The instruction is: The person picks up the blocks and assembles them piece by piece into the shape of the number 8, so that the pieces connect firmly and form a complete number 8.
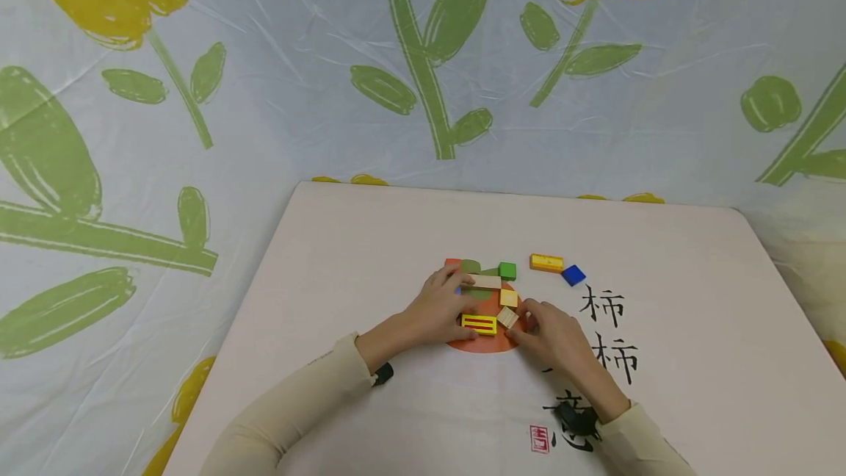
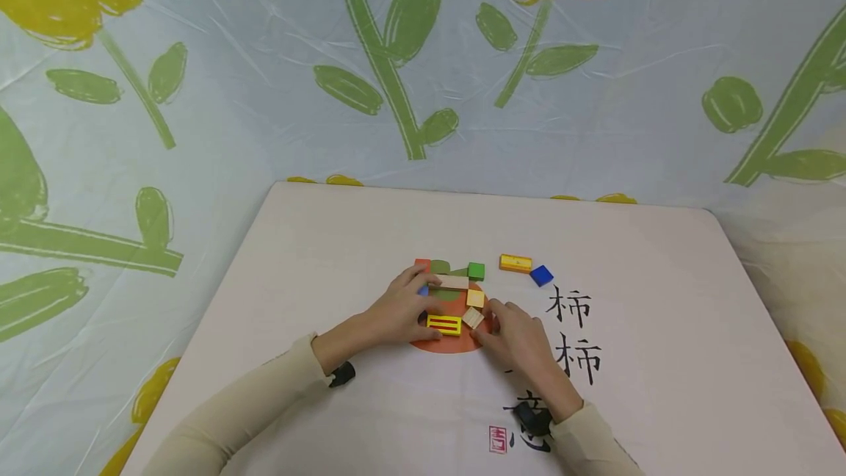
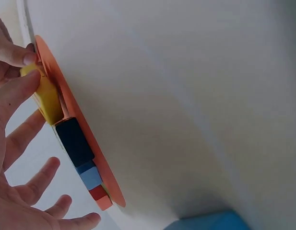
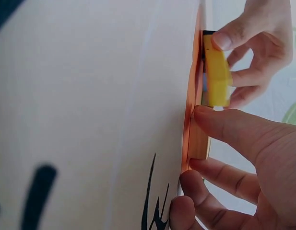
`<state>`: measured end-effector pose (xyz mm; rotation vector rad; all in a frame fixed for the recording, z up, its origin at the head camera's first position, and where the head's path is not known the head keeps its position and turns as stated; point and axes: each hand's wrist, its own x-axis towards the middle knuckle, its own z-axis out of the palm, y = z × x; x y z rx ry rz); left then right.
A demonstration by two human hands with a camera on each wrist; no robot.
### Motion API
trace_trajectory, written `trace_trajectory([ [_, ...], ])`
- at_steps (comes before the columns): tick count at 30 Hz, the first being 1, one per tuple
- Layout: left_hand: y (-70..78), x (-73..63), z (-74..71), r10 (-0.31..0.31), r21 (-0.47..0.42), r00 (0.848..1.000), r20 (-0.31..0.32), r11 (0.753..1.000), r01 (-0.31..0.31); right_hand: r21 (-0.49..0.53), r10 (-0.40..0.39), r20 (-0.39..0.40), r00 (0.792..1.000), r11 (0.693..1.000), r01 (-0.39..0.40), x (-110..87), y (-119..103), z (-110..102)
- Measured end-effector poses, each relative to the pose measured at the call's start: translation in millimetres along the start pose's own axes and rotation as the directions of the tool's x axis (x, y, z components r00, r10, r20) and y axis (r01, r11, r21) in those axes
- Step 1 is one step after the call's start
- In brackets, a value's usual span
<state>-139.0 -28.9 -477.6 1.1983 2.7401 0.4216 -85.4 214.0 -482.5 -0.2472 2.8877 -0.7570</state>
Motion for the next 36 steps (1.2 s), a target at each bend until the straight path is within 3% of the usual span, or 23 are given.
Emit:
trace_trajectory([
  [28,1.5,-3.2,4.0,-0.033,-0.011,0.999,-0.006,0.999,0.033,0.001,0.002,-0.002,1.000,1.000,-0.002,1.4,0.1,0.9],
  [36,4.7,-4.0,2.8,-0.027,0.011,1.000,-0.007,1.000,0.027,0.092,0.034,0.027,0.999,0.995,-0.036,-3.8,1.7,-3.0],
])
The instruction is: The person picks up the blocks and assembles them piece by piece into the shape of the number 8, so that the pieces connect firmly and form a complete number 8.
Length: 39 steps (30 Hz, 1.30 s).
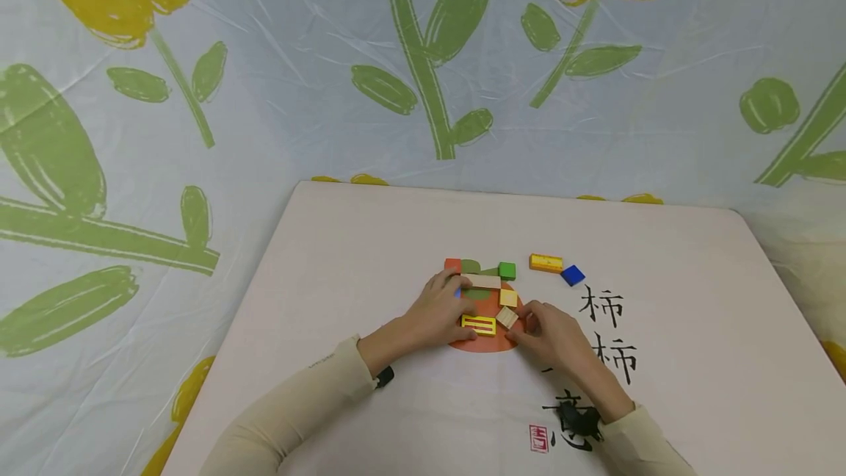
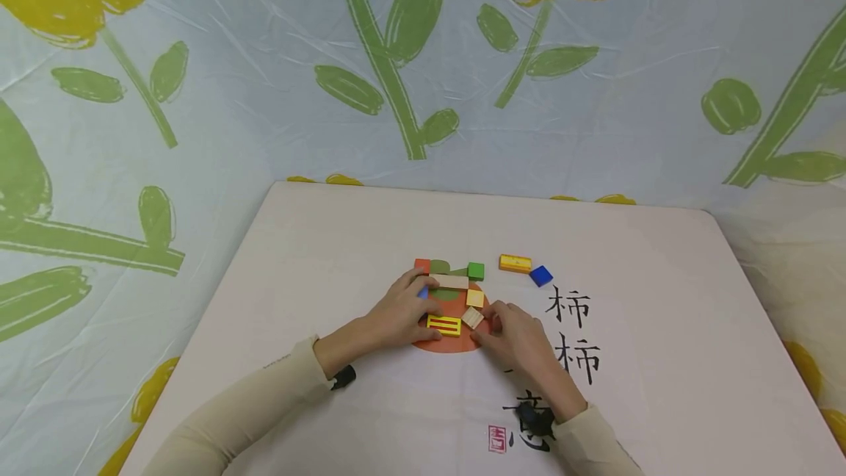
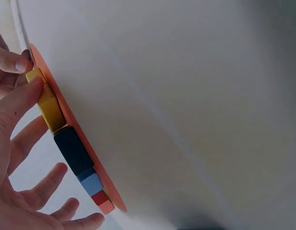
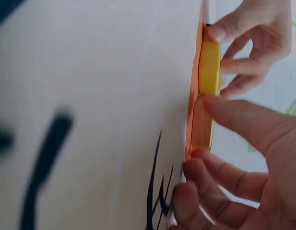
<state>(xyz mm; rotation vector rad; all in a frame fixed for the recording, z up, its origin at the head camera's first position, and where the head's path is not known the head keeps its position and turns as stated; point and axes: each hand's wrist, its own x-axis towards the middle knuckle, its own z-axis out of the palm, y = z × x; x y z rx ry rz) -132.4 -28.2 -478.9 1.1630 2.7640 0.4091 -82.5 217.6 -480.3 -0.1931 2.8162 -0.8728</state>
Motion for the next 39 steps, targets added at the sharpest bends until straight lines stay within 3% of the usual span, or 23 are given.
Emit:
trace_trajectory([
  [7,-0.8,-0.6,1.4,0.009,0.000,1.000,-0.003,1.000,-0.009,0.061,-0.006,-0.002,1.000,0.998,0.006,-3.1,11,-13],
  [12,-0.9,0.2,3.1,0.016,0.038,1.000,-0.003,0.999,-0.015,0.024,0.001,-0.116,0.993,1.000,0.002,1.3,25,-28],
  [16,-1.2,1.1,3.5,0.018,0.064,1.000,-0.005,0.998,-0.018,-0.004,0.011,-0.232,0.973,1.000,-0.012,7.1,37,-45],
  [20,-1.7,1.7,4.5,0.016,0.068,1.000,0.003,0.998,-0.016,-0.023,0.016,-0.292,0.956,0.999,-0.024,13.4,48,-59],
  [26,-1.3,1.6,3.7,0.018,0.063,1.000,0.005,0.998,-0.018,-0.014,0.058,-0.289,0.956,0.998,-0.065,22.1,61,-68],
  [39,-2.4,1.8,3.3,0.022,0.060,1.000,-0.003,0.998,-0.021,-0.019,0.110,-0.249,0.962,0.993,-0.118,31.5,77,-64],
])
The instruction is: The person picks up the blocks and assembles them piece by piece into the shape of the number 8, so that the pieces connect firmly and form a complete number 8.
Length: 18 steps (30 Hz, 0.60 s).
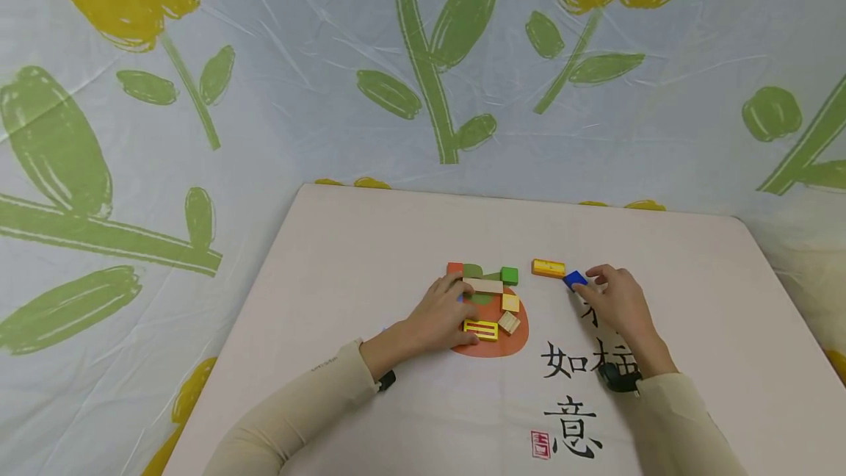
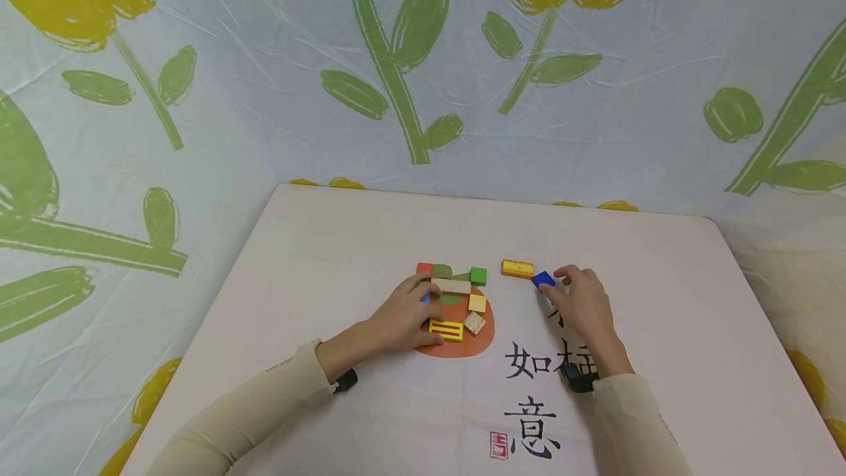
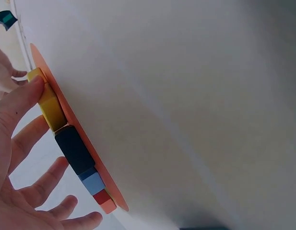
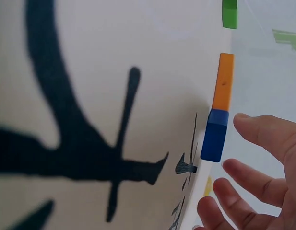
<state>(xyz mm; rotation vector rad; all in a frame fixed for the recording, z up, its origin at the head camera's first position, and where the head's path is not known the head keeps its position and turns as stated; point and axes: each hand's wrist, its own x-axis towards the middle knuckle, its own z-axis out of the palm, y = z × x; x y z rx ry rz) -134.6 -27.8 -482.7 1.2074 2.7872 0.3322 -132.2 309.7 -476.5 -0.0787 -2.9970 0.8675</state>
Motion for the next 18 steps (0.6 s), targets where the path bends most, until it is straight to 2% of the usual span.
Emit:
trace_trajectory([
  [10,-1.4,0.2,0.2,0.021,-0.002,1.000,-0.011,1.000,-0.021,-0.040,0.037,0.069,0.997,0.999,-0.034,3.6,3.7,2.8],
  [18,-2.2,0.2,1.5,0.034,0.005,0.999,-0.024,0.999,-0.034,-0.051,0.048,0.089,0.995,0.998,-0.044,4.3,0.7,2.3],
])
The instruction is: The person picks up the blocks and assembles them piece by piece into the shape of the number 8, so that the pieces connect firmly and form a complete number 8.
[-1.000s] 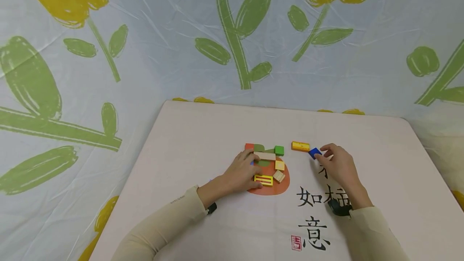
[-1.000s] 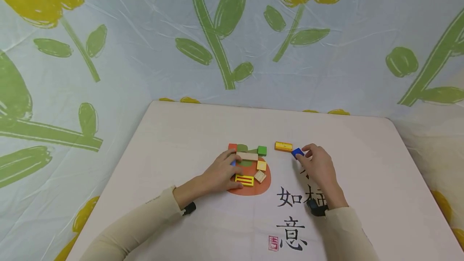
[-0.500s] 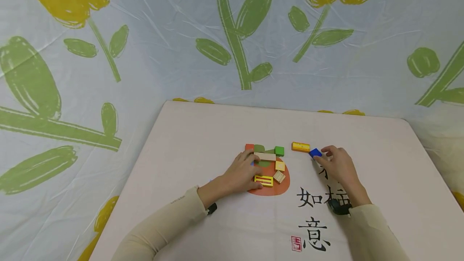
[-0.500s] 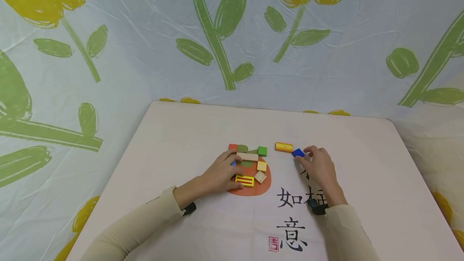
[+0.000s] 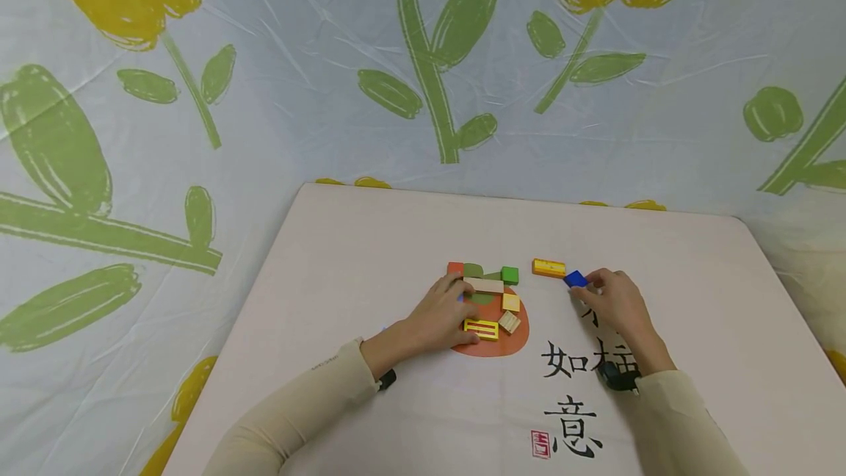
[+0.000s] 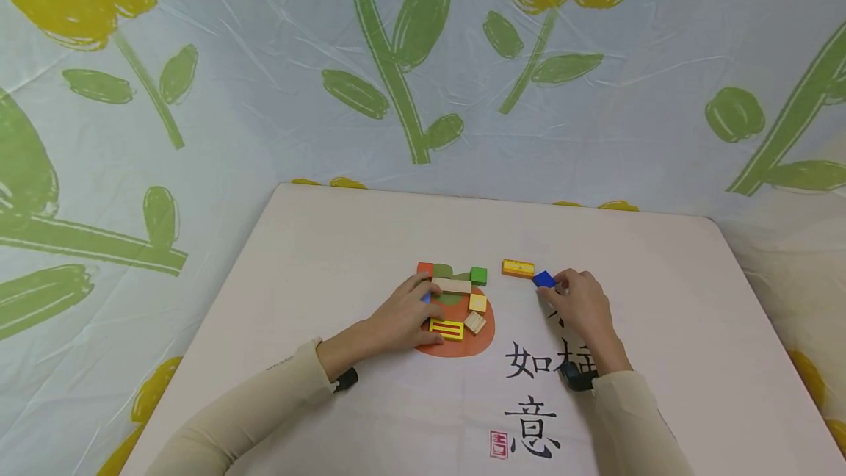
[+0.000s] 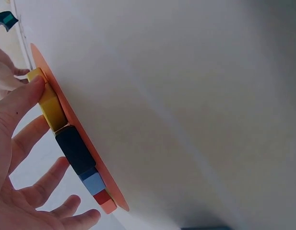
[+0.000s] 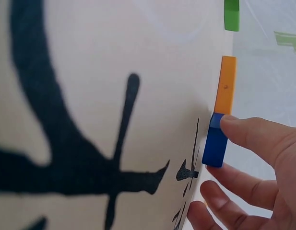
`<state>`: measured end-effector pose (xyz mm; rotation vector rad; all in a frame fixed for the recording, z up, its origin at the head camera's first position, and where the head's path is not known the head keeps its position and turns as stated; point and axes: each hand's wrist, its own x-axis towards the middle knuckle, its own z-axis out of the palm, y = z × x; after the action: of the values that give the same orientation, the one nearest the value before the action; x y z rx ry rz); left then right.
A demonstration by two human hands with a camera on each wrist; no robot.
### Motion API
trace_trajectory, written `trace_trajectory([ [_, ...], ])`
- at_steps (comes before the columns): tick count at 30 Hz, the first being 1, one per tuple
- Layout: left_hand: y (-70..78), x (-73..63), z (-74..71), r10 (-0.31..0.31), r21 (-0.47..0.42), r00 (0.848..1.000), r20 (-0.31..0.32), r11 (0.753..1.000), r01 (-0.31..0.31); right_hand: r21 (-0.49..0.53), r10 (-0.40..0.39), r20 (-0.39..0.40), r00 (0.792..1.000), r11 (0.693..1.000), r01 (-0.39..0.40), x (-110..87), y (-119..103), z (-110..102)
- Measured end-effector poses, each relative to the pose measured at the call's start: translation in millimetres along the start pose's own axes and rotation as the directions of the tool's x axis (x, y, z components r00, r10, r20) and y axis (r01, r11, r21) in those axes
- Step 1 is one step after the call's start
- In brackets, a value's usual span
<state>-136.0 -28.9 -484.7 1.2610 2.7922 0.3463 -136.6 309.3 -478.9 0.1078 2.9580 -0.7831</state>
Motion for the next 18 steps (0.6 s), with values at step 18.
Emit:
trace_trajectory([
  [18,1.5,1.0,-1.9,-0.012,0.019,1.000,0.016,1.000,0.011,0.050,-0.075,-0.087,0.993,0.996,0.079,2.3,0.2,-6.9],
])
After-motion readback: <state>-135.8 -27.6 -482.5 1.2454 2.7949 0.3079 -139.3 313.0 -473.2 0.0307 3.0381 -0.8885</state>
